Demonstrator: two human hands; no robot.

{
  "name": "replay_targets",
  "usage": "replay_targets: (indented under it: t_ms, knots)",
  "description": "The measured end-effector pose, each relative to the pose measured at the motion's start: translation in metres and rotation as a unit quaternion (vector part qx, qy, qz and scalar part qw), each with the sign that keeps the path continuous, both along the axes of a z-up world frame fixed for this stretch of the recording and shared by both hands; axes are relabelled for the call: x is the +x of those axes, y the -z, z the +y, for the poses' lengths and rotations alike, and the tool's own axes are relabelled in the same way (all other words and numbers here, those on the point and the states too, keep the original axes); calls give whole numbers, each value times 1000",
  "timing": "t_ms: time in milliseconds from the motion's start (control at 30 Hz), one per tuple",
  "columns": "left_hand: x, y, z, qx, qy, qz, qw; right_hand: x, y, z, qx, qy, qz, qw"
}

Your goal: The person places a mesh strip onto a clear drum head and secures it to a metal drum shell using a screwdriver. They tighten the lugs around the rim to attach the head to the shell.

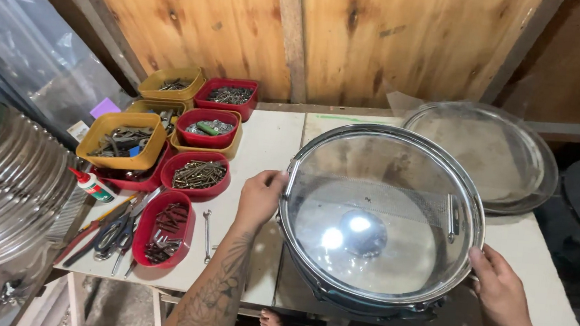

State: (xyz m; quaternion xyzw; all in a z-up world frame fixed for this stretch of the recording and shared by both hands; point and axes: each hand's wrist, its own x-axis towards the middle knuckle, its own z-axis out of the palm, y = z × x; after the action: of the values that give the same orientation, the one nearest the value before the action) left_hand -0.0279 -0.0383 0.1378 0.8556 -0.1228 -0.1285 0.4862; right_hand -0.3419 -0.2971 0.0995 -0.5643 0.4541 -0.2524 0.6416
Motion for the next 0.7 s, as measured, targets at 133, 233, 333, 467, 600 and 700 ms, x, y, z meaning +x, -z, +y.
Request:
replay_targets:
  t_ms: [133, 233, 333, 467, 600, 700]
  knots:
    - [-2, -2, -3, 16, -5, -9, 1000, 5, -11, -13, -189, -53, 276, 941]
    - [0, -1, -2, 3, 0, -18, 1000, 4, -6, -20, -197, -23, 227, 953]
    - [-3, 4, 1, -48, -25, 23, 998, 1, -4, -24, -222, -28, 210, 952]
    - [-2, 7, 3, -32, 11, 20, 999, 6, -21, -19, -211, -1, 83, 974]
    - [-20, -10, 8, -159, 17, 112, 981, 8, 3, -40, -39, -4, -124, 992]
    - [-15, 8, 10, -128, 24, 75, 989, 9, 34, -58, -26, -4, -165, 986]
